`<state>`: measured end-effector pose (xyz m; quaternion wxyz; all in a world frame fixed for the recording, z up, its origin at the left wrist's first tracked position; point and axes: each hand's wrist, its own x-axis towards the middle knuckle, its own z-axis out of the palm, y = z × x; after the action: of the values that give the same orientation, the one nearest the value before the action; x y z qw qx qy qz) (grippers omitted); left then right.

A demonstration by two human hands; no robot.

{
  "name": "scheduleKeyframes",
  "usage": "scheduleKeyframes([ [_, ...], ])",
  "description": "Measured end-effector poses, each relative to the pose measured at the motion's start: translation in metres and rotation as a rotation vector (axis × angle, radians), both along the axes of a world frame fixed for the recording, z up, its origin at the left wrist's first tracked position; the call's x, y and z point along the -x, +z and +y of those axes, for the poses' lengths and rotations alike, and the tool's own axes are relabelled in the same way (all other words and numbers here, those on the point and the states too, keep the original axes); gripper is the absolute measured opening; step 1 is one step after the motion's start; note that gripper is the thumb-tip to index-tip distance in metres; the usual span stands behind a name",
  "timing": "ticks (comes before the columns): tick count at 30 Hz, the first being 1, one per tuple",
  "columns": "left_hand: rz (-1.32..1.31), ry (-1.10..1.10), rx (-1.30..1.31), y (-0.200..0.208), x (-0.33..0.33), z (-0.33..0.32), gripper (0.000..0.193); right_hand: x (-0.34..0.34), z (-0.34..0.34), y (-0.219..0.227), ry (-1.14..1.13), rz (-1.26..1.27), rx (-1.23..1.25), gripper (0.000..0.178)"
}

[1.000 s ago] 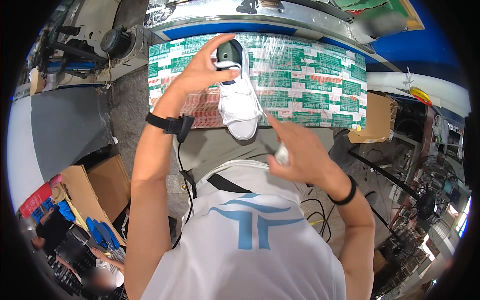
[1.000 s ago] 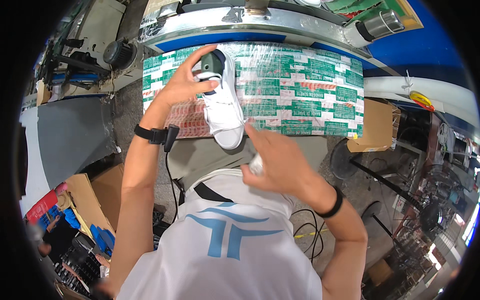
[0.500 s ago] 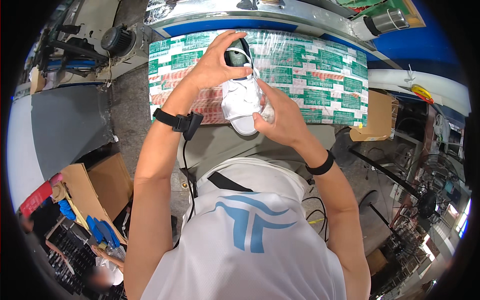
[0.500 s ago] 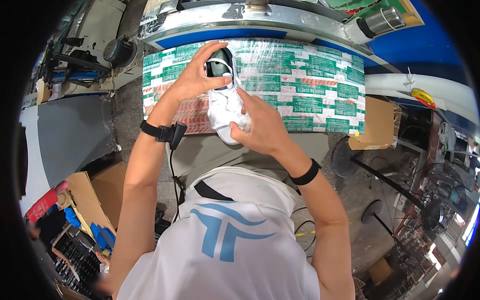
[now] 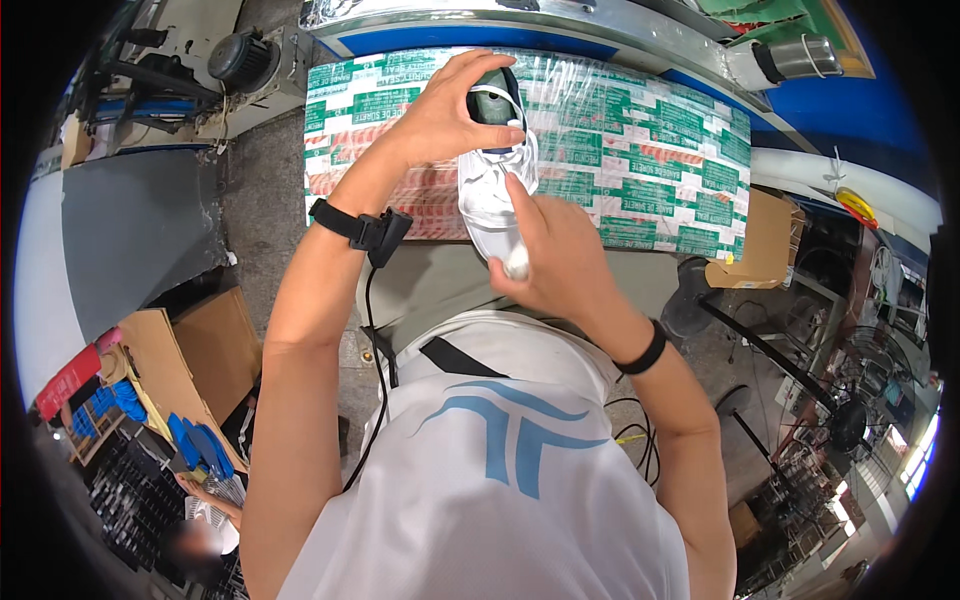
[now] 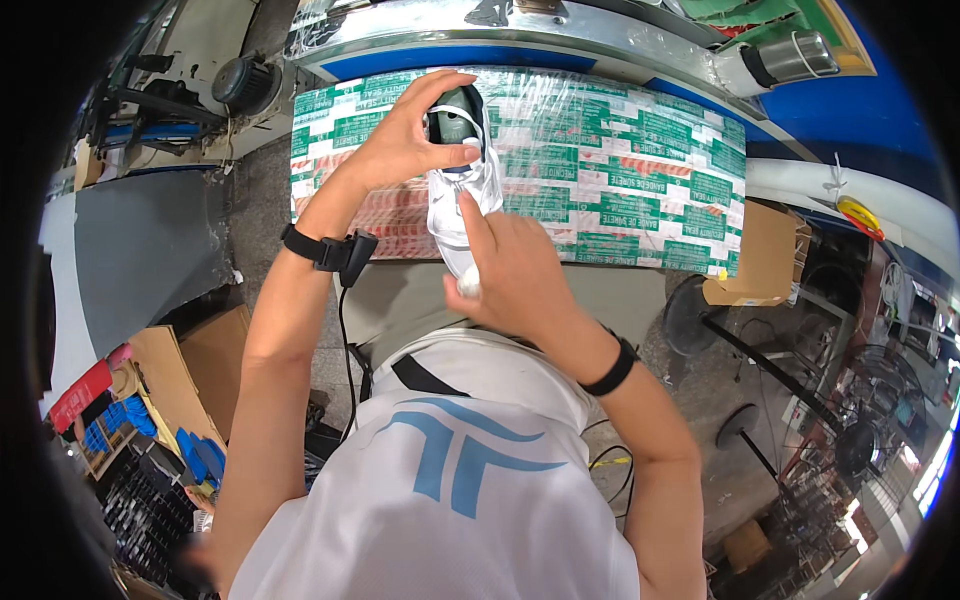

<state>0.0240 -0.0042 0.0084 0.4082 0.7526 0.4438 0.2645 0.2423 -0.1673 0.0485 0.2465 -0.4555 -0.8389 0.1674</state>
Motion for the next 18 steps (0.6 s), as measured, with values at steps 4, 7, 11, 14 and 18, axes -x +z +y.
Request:
scheduleKeyframes([
  [4, 0.001, -0.011, 0.014, -0.001, -0.001, 0.000, 0.093, 0.012, 0.011, -0.029, 0.030, -0.055, -0.004, 0.099],
  [7, 0.037, 0.017, -0.047, -0.005, -0.004, -0.005, 0.092, 0.029, 0.006, -0.024, -0.008, 0.102, 0.081, 0.096],
  [11, -0.033, 0.009, -0.059, -0.007, 0.005, 0.001, 0.093, 0.023, -0.017, 0.004, -0.065, 0.268, 0.355, 0.092],
  [14, -0.100, -0.033, 0.021, -0.006, 0.005, 0.002, 0.093, -0.010, -0.038, 0.010, -0.007, 0.253, 0.448, 0.097],
  [18, 0.016, -0.012, -0.048, -0.003, 0.000, 0.000, 0.093, -0.001, -0.010, -0.001, 0.030, 0.195, 0.229, 0.098],
])
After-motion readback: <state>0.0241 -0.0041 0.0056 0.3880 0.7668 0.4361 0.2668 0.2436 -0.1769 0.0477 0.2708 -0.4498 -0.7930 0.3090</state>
